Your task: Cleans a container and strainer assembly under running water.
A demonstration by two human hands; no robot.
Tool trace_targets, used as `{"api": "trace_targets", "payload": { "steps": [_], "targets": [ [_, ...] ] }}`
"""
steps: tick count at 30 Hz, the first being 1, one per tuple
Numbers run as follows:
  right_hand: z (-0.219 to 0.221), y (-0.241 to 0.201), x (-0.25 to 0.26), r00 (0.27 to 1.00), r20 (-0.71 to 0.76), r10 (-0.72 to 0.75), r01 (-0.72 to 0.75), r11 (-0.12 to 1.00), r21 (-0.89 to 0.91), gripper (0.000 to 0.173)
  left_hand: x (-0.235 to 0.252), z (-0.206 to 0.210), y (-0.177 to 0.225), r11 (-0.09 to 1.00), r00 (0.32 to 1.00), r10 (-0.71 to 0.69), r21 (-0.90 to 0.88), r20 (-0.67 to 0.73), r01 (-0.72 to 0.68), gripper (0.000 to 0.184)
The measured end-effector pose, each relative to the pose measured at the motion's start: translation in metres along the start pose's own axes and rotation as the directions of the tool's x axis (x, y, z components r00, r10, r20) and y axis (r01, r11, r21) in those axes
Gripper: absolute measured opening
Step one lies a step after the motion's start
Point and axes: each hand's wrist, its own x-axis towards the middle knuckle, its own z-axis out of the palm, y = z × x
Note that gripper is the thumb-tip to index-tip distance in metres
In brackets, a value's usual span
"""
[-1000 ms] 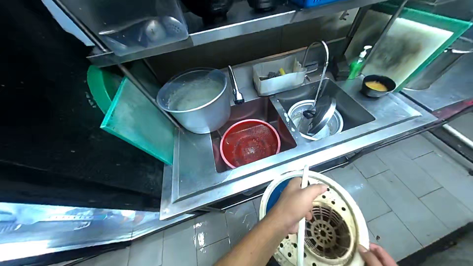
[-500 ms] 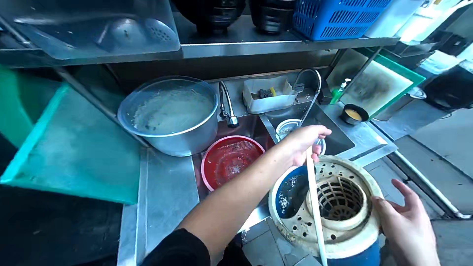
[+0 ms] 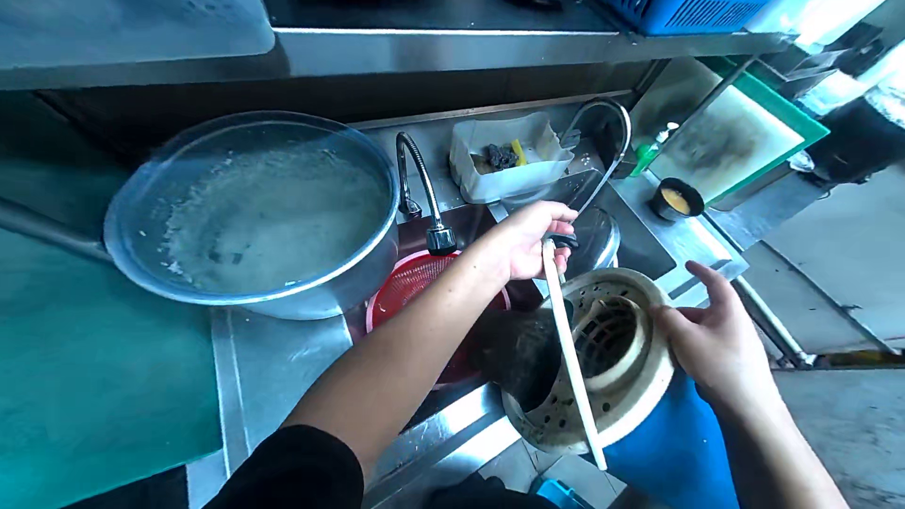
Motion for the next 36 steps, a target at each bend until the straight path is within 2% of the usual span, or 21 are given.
{"api": "trace_targets", "payload": {
  "steps": [7, 11, 18, 24, 28, 31, 36],
  "targets": [
    [0.029, -0.023, 0.008, 0.997, 0.072, -0.037, 0.043, 0.996, -0.076, 0.069, 0.006, -0.016, 0.012, 0.985, 1.000, 0.023, 0.171, 0.018, -0.026, 0.041],
    [0.050, -0.035, 0.013, 0.990, 0.117, -0.073, 0.088, 0.987, -0.133, 0.071, 0.016, -0.028, 0.017, 0.973, 0.998, 0.044, 0.230, -0.054, -0.030, 0.040],
    [0.100, -0.061, 0.036, 0.976, 0.187, -0.115, 0.162, 0.952, -0.260, 0.070, 0.038, -0.034, 0.014, 0.927, 0.963, 0.130, 0.373, -0.234, -0.035, 0.026],
    [0.145, -0.082, 0.045, 0.952, 0.278, -0.127, 0.244, 0.864, -0.441, 0.064, 0.054, -0.056, 0.008, 0.870, 0.901, 0.259, 0.490, -0.347, -0.062, 0.054],
    [0.165, -0.095, 0.044, 0.930, 0.355, -0.092, 0.270, 0.828, -0.492, 0.061, 0.059, -0.080, -0.002, 0.842, 0.861, 0.303, 0.539, -0.409, -0.040, 0.064],
    [0.185, -0.096, 0.038, 0.903, 0.402, -0.153, 0.358, 0.786, -0.505, 0.055, 0.062, -0.095, -0.014, 0.840, 0.844, 0.334, 0.538, -0.419, -0.066, 0.065],
    [0.202, -0.098, 0.035, 0.881, 0.436, -0.183, 0.409, 0.759, -0.508, 0.045, 0.060, -0.095, -0.017, 0.827, 0.800, 0.431, 0.537, -0.419, -0.164, 0.063]
  ]
}}
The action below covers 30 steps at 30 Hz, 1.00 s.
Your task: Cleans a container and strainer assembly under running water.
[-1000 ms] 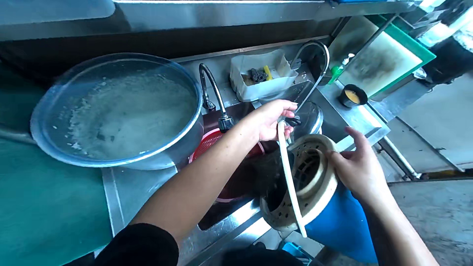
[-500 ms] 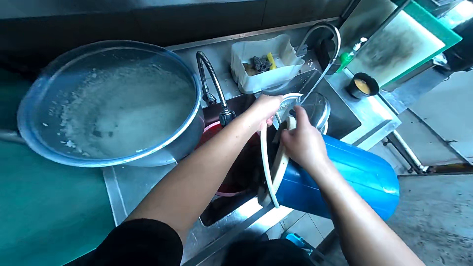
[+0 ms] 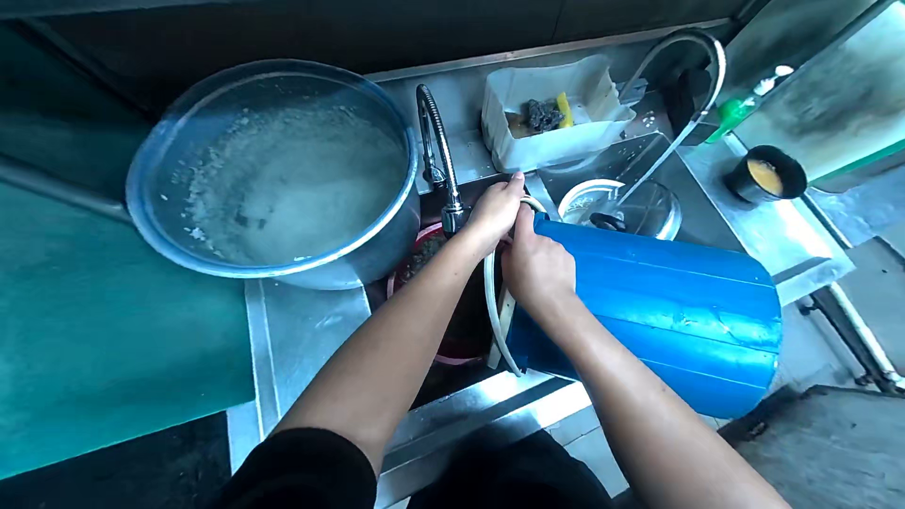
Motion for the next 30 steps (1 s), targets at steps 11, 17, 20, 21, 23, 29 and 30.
{"api": "trace_targets", "payload": {
  "steps": [11, 17, 20, 21, 23, 29, 30],
  "targets": [
    [-0.032, 0.064, 0.009, 0.980, -0.017, -0.196, 0.194, 0.944, 0.268, 0.026, -0.019, 0.031, 0.038, 0.992, 0.999, 0.005, -0.130, -0.047, -0.011, 0.066],
    [-0.063, 0.113, 0.007, 0.997, -0.030, -0.073, 0.076, 0.785, 0.615, 0.039, -0.037, 0.072, 0.050, 0.976, 0.977, 0.207, 0.081, -0.048, -0.203, 0.073],
    [-0.064, 0.122, 0.011, 1.000, 0.003, 0.018, -0.015, 0.737, 0.675, 0.057, -0.039, 0.081, 0.036, 0.956, 0.951, 0.291, -0.008, -0.108, -0.293, 0.063],
    [-0.066, 0.124, 0.012, 1.000, -0.016, -0.001, 0.011, 0.778, 0.629, 0.058, -0.041, 0.085, 0.030, 0.941, 0.943, 0.300, -0.115, -0.146, -0.318, 0.061],
    [-0.066, 0.127, 0.016, 0.997, -0.055, -0.054, 0.075, 0.844, 0.531, 0.048, -0.049, 0.087, 0.019, 0.915, 0.939, 0.286, -0.237, -0.191, -0.327, 0.058],
    [-0.070, 0.138, 0.019, 0.998, -0.056, -0.021, 0.047, 0.859, 0.510, 0.028, -0.054, 0.035, -0.098, 0.998, 0.974, 0.017, 0.062, -0.226, -0.003, 0.032],
    [-0.068, 0.139, 0.019, 0.998, -0.064, -0.009, 0.041, 0.858, 0.512, 0.028, -0.042, 0.017, -0.117, 0.986, 0.962, -0.051, 0.140, -0.268, 0.092, 0.031]
  ]
}}
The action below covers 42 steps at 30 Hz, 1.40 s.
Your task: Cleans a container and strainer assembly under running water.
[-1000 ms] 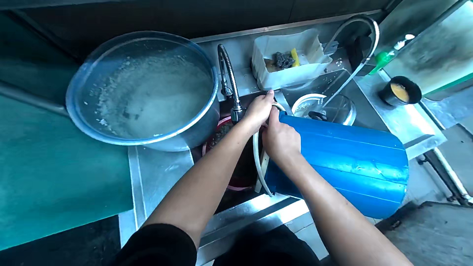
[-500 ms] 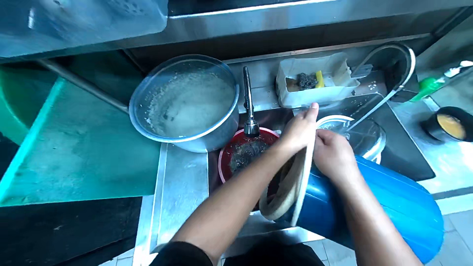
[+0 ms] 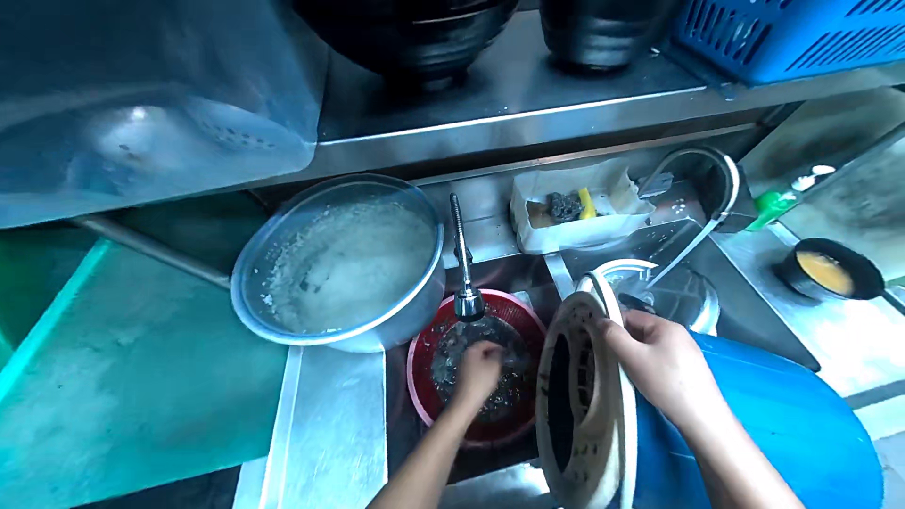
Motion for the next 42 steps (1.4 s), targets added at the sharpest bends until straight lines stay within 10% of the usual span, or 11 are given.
{"api": "trace_targets", "payload": {
  "steps": [8, 18, 21, 23, 26, 31, 34, 37, 42],
  "targets": [
    [0.011, 0.002, -0.016, 0.998, -0.057, -0.001, 0.001, 1.000, 0.002, 0.030, 0.253, 0.006, -0.071, 0.891, 0.865, 0.368, 0.396, -0.342, -0.222, 0.059],
    [0.010, -0.004, -0.040, 0.999, -0.039, -0.019, 0.020, 0.999, 0.038, 0.025, 0.273, 0.006, -0.034, 0.939, 0.851, 0.144, 0.341, -0.506, 0.043, 0.046],
    [0.015, -0.008, -0.042, 0.997, -0.057, -0.055, 0.058, 0.996, 0.061, 0.024, 0.283, 0.003, -0.030, 1.000, 0.869, -0.012, -0.022, -0.494, 0.002, 0.039],
    [0.019, -0.010, -0.043, 0.994, -0.085, -0.072, 0.077, 0.996, 0.055, 0.023, 0.297, 0.012, -0.036, 0.808, 0.895, -0.163, -0.577, -0.415, -0.120, 0.039],
    [0.026, -0.015, -0.044, 0.993, -0.093, -0.067, 0.072, 0.996, 0.051, 0.024, 0.261, -0.007, -0.013, 0.448, 0.969, -0.229, -0.894, -0.090, 0.023, 0.040],
    [0.031, -0.034, -0.047, 0.994, -0.064, -0.093, 0.097, 0.993, 0.067, 0.024, 0.131, -0.072, 0.031, 0.577, 0.971, -0.074, -0.784, 0.228, 0.228, 0.053],
    [0.035, -0.046, -0.048, 0.995, -0.053, -0.089, 0.093, 0.993, 0.077, 0.022, 0.070, -0.103, 0.033, 0.742, 0.957, 0.199, -0.671, 0.211, -0.007, 0.065],
    [0.036, -0.058, -0.049, 0.993, -0.048, -0.110, 0.115, 0.986, 0.120, 0.021, 0.053, -0.105, 0.034, 0.850, 0.932, 0.336, -0.471, 0.135, -0.238, 0.039],
    [0.030, -0.070, -0.053, 0.983, -0.120, -0.137, 0.157, 0.971, 0.178, 0.020, 0.059, -0.099, 0.061, 0.921, 0.903, 0.352, -0.259, 0.245, -0.289, 0.032]
  ]
}}
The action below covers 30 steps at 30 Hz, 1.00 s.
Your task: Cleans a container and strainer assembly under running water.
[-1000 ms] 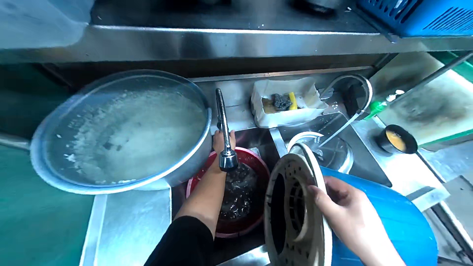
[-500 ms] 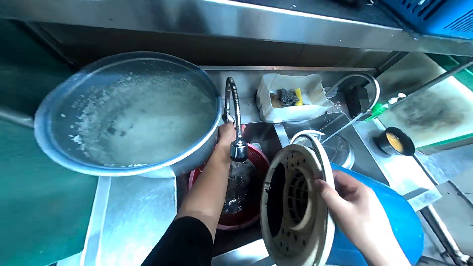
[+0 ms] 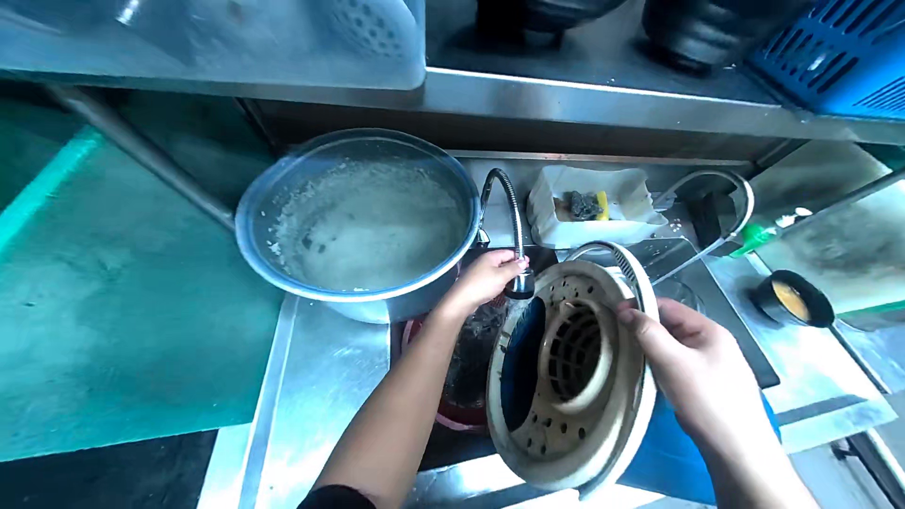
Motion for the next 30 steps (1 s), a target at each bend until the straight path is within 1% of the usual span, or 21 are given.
{"api": "trace_targets", "payload": {
  "steps": [3, 6, 12, 14, 17, 20, 22, 27, 30],
  "targets": [
    [-0.003, -0.002, -0.002, 0.998, -0.062, -0.012, 0.014, 1.000, 0.023, 0.020, 0.012, 0.007, 0.004, 0.993, 0.999, -0.019, 0.114, 0.031, 0.015, 0.036],
    [-0.005, 0.001, -0.006, 0.992, -0.120, -0.030, 0.036, 0.998, 0.044, 0.020, 0.024, 0.016, 0.002, 0.972, 0.998, -0.061, 0.227, 0.022, 0.055, 0.039],
    [-0.003, 0.009, -0.018, 0.978, -0.206, -0.028, 0.042, 0.997, 0.060, 0.020, 0.036, 0.027, -0.007, 0.933, 0.996, -0.079, 0.349, -0.030, 0.085, 0.041],
    [-0.002, 0.012, -0.019, 0.974, -0.227, -0.027, 0.039, 0.998, 0.047, 0.020, 0.032, 0.024, -0.001, 0.937, 0.996, -0.089, 0.338, -0.020, 0.090, 0.042],
    [-0.001, 0.014, -0.021, 0.971, -0.238, -0.009, 0.013, 1.000, 0.014, 0.021, 0.022, 0.017, 0.013, 0.963, 0.996, -0.087, 0.255, 0.014, 0.081, 0.041],
    [0.002, 0.011, -0.022, 0.973, -0.229, -0.003, 0.002, 1.000, -0.007, 0.020, 0.018, 0.016, 0.025, 0.981, 0.997, -0.078, 0.181, 0.023, 0.072, 0.038],
    [0.007, 0.009, -0.020, 0.977, -0.211, 0.002, -0.006, 1.000, -0.019, 0.020, 0.019, 0.017, 0.024, 0.986, 0.996, -0.082, 0.150, 0.035, 0.076, 0.039],
    [0.025, 0.013, 0.000, 0.995, -0.062, 0.078, -0.082, 0.995, -0.060, 0.023, 0.025, 0.024, 0.003, 0.989, 0.999, -0.050, 0.139, 0.021, 0.047, 0.039],
    [0.038, 0.016, 0.015, 0.991, 0.016, 0.130, -0.127, 0.984, -0.121, 0.027, 0.027, 0.026, -0.008, 0.991, 0.998, -0.062, 0.121, 0.011, 0.060, 0.039]
  ]
}}
